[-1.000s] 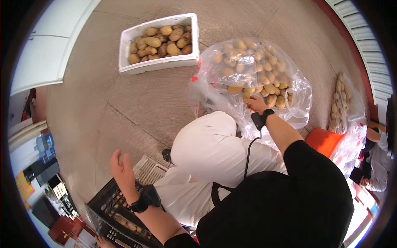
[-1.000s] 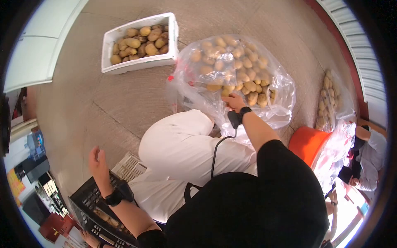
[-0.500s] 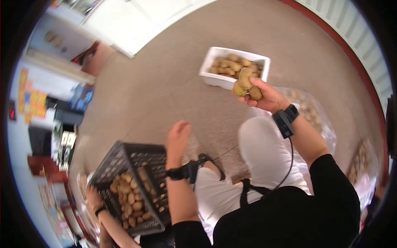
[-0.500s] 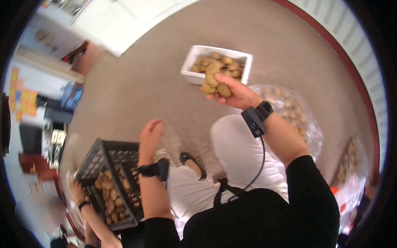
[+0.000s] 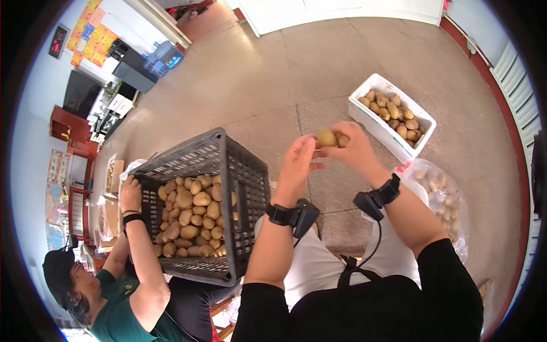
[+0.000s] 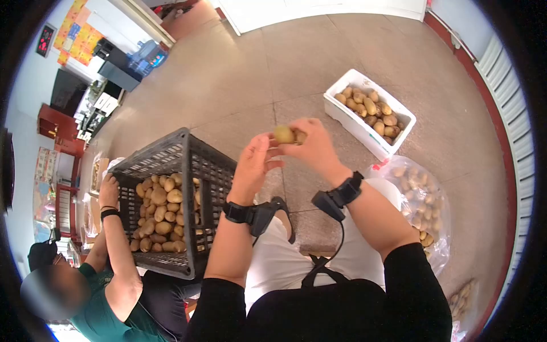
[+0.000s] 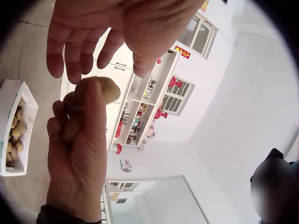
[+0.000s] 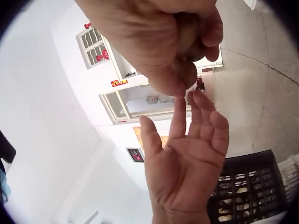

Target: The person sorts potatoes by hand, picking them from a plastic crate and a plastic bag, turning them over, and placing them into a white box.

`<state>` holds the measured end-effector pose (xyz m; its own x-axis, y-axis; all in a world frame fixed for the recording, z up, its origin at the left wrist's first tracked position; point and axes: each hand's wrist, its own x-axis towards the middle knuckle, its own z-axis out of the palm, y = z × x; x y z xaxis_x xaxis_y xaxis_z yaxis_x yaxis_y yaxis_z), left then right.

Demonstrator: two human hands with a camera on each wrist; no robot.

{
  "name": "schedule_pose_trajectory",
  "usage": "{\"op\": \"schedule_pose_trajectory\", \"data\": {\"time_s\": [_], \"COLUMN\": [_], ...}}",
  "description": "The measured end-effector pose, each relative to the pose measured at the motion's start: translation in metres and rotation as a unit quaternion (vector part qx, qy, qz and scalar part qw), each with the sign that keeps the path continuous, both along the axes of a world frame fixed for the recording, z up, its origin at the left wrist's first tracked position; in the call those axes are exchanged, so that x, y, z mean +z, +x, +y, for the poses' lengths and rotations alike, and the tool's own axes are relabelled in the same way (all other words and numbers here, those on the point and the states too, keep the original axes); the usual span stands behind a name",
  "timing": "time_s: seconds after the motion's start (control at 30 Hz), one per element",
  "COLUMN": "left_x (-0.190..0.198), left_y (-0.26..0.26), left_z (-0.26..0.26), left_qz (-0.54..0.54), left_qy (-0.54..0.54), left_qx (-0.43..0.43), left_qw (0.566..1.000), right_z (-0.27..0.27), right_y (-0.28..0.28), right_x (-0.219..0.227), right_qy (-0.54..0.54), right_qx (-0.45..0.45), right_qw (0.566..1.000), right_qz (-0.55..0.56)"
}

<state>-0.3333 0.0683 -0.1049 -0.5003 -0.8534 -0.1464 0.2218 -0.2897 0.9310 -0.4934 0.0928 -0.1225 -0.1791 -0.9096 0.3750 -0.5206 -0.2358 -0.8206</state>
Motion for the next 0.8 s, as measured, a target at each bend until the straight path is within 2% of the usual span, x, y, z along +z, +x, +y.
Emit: {"op": "schedule_pose_trajectory", "data": {"time_s": [0.03,0.07,0.2,0.3,0.37,0.4,0.43,0.47,0.5,0.53,0.57,0.63,0.77,0.8], "left_x": [-0.001,-0.002,-0.01,-0.014,-0.011,-0.007,-0.005,-0.004,-0.004,0.001,0.002,0.002,-0.004,-0.006], "left_y": [-0.001,-0.002,-0.004,-0.003,-0.004,-0.003,-0.001,0.002,0.003,0.003,0.004,0.007,0.01,0.01], "left_z": [0.0,-0.002,-0.008,-0.007,-0.005,-0.006,-0.008,-0.009,-0.01,-0.008,-0.006,-0.004,-0.003,-0.003], "left_qz": [-0.006,-0.011,-0.056,-0.052,0.013,0.039,0.046,0.083,0.119,0.11,0.114,0.128,0.122,0.117], "left_qy": [-0.004,-0.01,-0.004,0.003,0.043,0.063,0.063,0.09,0.117,0.149,0.15,0.179,0.161,0.142], "left_qx": [0.004,0.008,0.007,0.003,0.049,0.055,0.052,0.042,0.033,0.056,0.058,0.04,0.015,0.011], "left_qw": [1.0,1.0,0.998,0.999,0.998,0.996,0.996,0.992,0.985,0.981,0.98,0.975,0.979,0.983], "right_z": [0.002,0.003,0.002,-0.002,-0.001,0.001,0.002,0.003,0.004,0.005,0.007,0.009,0.005,0.005], "right_y": [0.006,0.009,0.015,0.012,0.004,-0.001,-0.005,-0.009,-0.012,-0.013,-0.015,-0.015,-0.017,-0.018], "right_x": [0.001,0.001,-0.007,-0.007,0.001,0.008,0.012,0.013,0.013,0.015,0.018,0.027,0.017,0.016], "right_qy": [-0.043,-0.035,-0.03,-0.044,-0.045,0.055,0.152,0.152,0.146,0.141,0.143,0.185,0.186,0.206], "right_qx": [-0.008,-0.011,-0.006,0.026,0.048,0.111,0.167,0.165,0.186,0.207,0.208,0.2,0.237,0.255], "right_qw": [0.998,0.998,0.999,0.999,0.998,0.972,0.894,0.897,0.865,0.826,0.828,0.788,0.766,0.746], "right_qz": [0.049,0.053,0.023,0.005,-0.005,-0.201,-0.387,-0.381,-0.443,-0.505,-0.501,-0.552,-0.568,-0.579]}}
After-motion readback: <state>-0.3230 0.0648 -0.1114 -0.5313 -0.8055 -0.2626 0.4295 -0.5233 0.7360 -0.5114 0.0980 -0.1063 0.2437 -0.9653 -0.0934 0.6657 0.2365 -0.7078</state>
